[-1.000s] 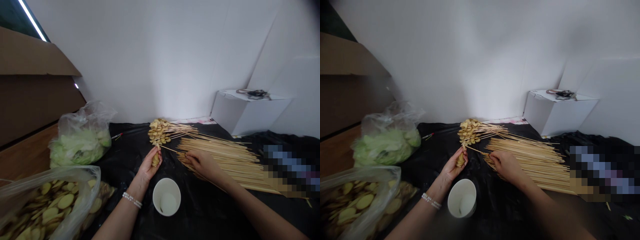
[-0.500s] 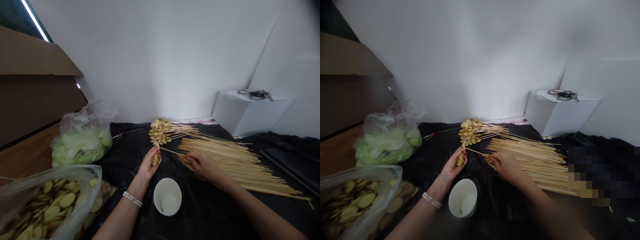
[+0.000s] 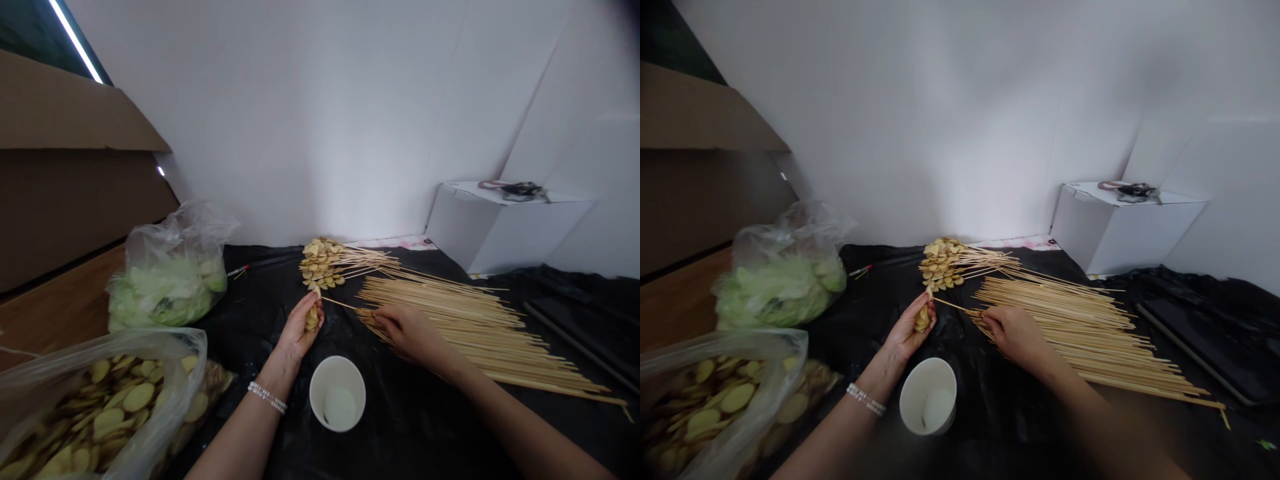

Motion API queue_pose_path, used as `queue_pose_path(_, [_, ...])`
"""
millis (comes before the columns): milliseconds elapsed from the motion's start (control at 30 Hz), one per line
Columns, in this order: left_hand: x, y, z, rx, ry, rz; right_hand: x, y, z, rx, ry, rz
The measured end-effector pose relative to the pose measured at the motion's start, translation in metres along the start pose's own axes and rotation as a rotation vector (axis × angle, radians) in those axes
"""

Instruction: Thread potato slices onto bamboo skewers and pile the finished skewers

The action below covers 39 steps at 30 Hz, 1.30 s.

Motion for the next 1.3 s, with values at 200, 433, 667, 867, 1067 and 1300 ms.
queue_pose_path(200, [-0.001, 0.001, -0.001, 0.000, -0.006, 0.001, 0.000, 0.001, -0.001, 0.001, 0.022, -0.029])
queue_pose_path(433, [0.000, 0.000, 0.000, -0.022, -0.033, 0.015, 0.000, 0.000, -0.003, -0.003, 0.001, -0.027])
queue_pose_path(667, [0.000, 0.001, -0.001, -0.002, -0.018, 0.000, 0.001, -0.001, -0.004, -0.009, 0.031, -0.025])
queue_pose_path(867, [-0.001, 0.003, -0.001, -0.001, -0.018, -0.017, 0.003, -0.001, -0.004, -0.002, 0.035, -0.029])
queue_pose_path(1067, [0.000, 0.003, -0.002, 0.020, 0.027, -0.005, 0.008, -0.001, -0.004, 0.018, 0.115, -0.049])
queue_pose_path(1300, [-0.001, 0.004, -0.003, 0.043, 0.073, 0.012, 0.011, -0.002, -0.010, 0.010, 0.153, -0.031])
Point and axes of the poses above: each hand's wrist, its own y-axis towards the middle knuckle, its own x-axis out of the palm, z = x × y, the point moved 1 cm from there along y, towards the middle knuckle, and after that the axes turned 9 degrees about z, right-handed, at the moved point
